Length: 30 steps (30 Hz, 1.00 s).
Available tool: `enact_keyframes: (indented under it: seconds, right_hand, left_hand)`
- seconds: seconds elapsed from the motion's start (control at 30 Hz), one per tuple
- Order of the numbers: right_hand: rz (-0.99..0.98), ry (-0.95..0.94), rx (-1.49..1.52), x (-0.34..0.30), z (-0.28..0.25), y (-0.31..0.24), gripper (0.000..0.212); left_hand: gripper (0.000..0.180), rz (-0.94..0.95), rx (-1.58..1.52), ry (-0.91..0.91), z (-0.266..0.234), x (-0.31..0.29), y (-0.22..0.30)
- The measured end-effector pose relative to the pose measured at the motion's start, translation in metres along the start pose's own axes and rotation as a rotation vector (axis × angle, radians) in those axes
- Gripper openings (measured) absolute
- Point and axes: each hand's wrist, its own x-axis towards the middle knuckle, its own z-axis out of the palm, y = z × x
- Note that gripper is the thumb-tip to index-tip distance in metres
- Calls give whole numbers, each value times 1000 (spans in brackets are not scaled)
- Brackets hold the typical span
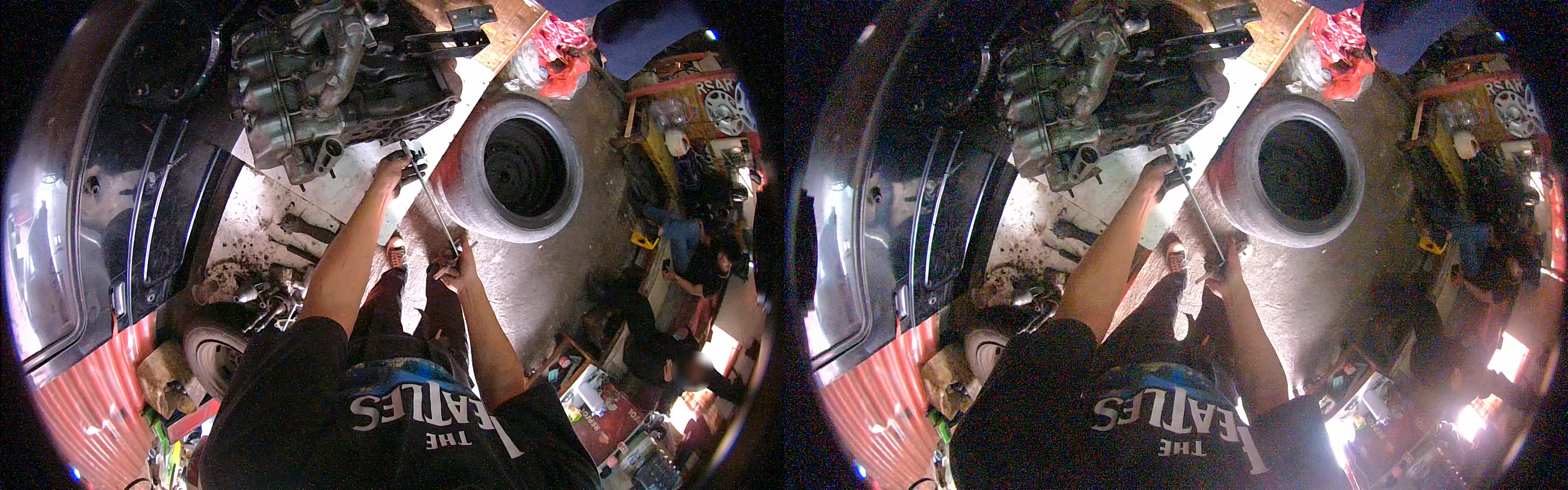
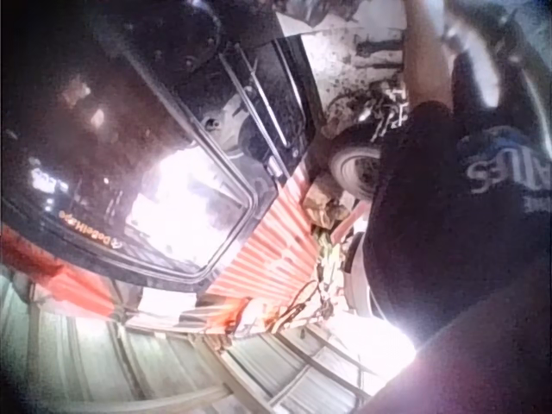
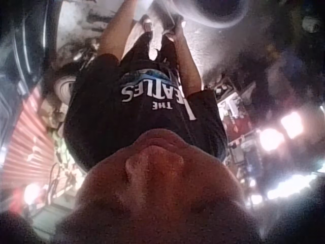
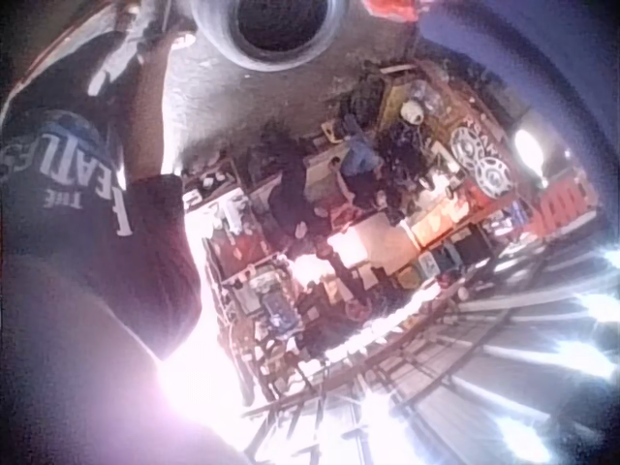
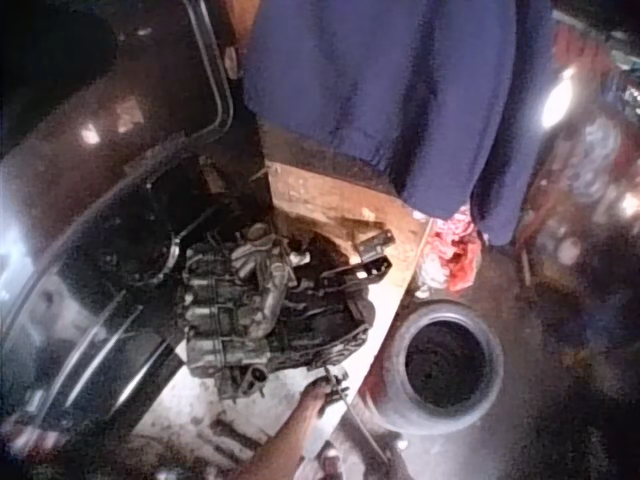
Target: The person uses a socket wrench to loosen and remove bolts from a car engine block resting on a workbench. The person repeatedly applies torque to the wrench and removes each bolt by hand, placing them on the workbench.
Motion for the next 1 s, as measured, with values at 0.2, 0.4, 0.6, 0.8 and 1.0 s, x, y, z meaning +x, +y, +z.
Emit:
enact_keyframes:
  seconds: [0.2,0.4,0.6,0.8,1.0]
  right_hand:
    - [-467,459,-509,-32,-19,21,61]
    - [-1256,795,-2039,-45,16,36,43]
    - [-811,405,-1702,-6,15,34,31]
    - [28,137,-103,-2,36,54,65]
    - [-108,237,-100,-18,27,54,72]
  left_hand:
    - [13,13,79,54,1,11,-6]
    - [11,-2,45,50,4,4,-1]
    - [15,6,106,28,-1,-6,5]
    - [29,-88,-115,-108,-4,-18,2]
    - [28,-110,76,-87,-7,-4,4]
